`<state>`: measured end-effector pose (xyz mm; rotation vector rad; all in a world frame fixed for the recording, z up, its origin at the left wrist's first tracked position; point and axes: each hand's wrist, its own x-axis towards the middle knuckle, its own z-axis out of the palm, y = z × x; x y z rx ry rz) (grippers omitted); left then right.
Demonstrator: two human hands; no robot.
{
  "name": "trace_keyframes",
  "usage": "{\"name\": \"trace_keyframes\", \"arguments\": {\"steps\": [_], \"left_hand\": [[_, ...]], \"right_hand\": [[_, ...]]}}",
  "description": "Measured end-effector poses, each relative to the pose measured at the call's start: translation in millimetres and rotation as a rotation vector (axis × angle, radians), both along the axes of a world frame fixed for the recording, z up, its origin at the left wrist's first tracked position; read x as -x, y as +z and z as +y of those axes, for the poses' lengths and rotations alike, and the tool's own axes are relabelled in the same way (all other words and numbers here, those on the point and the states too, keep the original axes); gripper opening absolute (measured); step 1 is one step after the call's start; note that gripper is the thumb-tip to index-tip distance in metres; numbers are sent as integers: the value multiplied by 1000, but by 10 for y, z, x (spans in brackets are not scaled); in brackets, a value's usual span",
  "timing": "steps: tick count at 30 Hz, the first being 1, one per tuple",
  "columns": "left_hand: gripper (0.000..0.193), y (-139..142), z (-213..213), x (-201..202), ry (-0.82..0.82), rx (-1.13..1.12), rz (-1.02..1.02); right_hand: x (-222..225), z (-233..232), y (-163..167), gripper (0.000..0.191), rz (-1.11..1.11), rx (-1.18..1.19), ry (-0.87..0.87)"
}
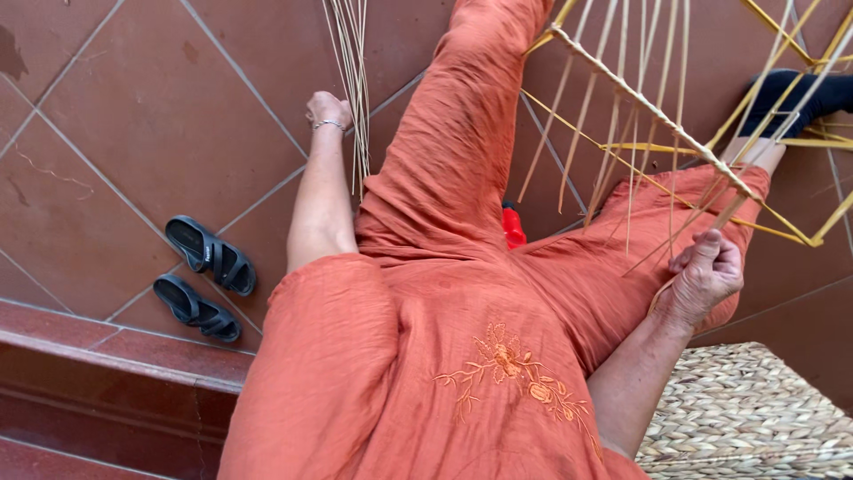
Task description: The person weaves thin bamboo strips into a rectangular basket frame held between their legs. They repeatedly thread strips through the frame, pull them tight, and occasionally trim excess material with scissors.
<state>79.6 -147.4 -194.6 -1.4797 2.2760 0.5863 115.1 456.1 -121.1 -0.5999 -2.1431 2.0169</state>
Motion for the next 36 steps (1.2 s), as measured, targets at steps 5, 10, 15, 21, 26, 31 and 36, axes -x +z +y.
{"name": "trace_keyframes", "arguments": {"steps": [5, 10, 15, 21, 26, 31, 36], "left_hand": [[31, -172, 101, -60, -7, -21, -68], [12, -233, 41, -20, -20, 22, 92], [5, -152, -140, -198, 223, -304, 289], [12, -90, -215, -318, 134, -240, 451], [5, -136, 76, -162, 158, -395, 402], [17, -255, 222, 1, -114, -121, 220], [22, -380, 286, 120, -40, -42, 30]], "right_hand": [[0, 33, 26, 30, -27, -16, -4], [4, 38, 80, 30, -52, -73, 21], [1, 21, 44, 30, -67, -82, 18], [2, 45, 17, 30, -62, -70, 33], [-3, 37, 27, 30, -72, -63, 31], [-3, 30, 56, 30, -95, -89, 29], [-18, 60, 97, 29, -103, -86, 25]]}}
